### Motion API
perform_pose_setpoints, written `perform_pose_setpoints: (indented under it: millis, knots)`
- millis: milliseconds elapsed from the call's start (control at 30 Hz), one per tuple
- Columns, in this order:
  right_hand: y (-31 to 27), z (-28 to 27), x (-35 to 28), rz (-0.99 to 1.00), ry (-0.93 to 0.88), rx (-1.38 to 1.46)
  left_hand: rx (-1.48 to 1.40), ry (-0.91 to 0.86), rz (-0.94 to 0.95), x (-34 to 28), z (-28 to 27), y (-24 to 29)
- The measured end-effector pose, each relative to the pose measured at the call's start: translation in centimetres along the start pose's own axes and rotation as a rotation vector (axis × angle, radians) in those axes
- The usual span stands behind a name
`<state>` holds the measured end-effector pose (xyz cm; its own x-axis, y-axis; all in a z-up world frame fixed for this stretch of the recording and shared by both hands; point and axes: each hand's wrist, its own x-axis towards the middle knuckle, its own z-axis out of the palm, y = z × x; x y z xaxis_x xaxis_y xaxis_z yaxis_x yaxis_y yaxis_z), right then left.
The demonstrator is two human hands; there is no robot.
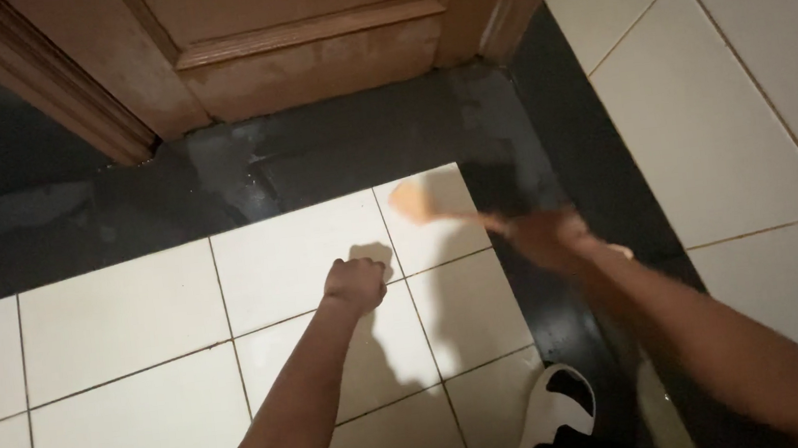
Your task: The person scrubs a tiled floor using a long-handled brush. They move the brush back and forth across the white tiles and the dark border area near a wooden door, focusing on cleaning the grout lines and surface.
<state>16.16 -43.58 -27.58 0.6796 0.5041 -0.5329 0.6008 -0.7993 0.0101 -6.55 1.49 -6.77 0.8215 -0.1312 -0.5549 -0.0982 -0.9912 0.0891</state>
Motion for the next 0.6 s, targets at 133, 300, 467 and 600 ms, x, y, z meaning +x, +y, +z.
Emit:
perform_pose_setpoints:
  millis: [133, 300, 467, 600]
  knots:
    - [-10.5, -24.4, -15.7, 0.308, -0.037, 0.243, -0.037, -0.013, -0.046, -1.9, -1.7, -0.6]
    - [-18.6, -29.8, -18.8, 0.119, -0.258, -0.029, -0.02, -0.016, -0.037, -2.0, 0.0, -2.3]
    - [-23.5, -32.9, -17.4, 0.099, -0.091, 0.118, -0.09, -0.062, -0.116, -2.5, -1.7, -1.8]
    - [-17.2, -29.3, -12.6, 0.318, 0.043, 0.36, -0.091, -0.102, -0.14, -3.5, -1.2, -2.5]
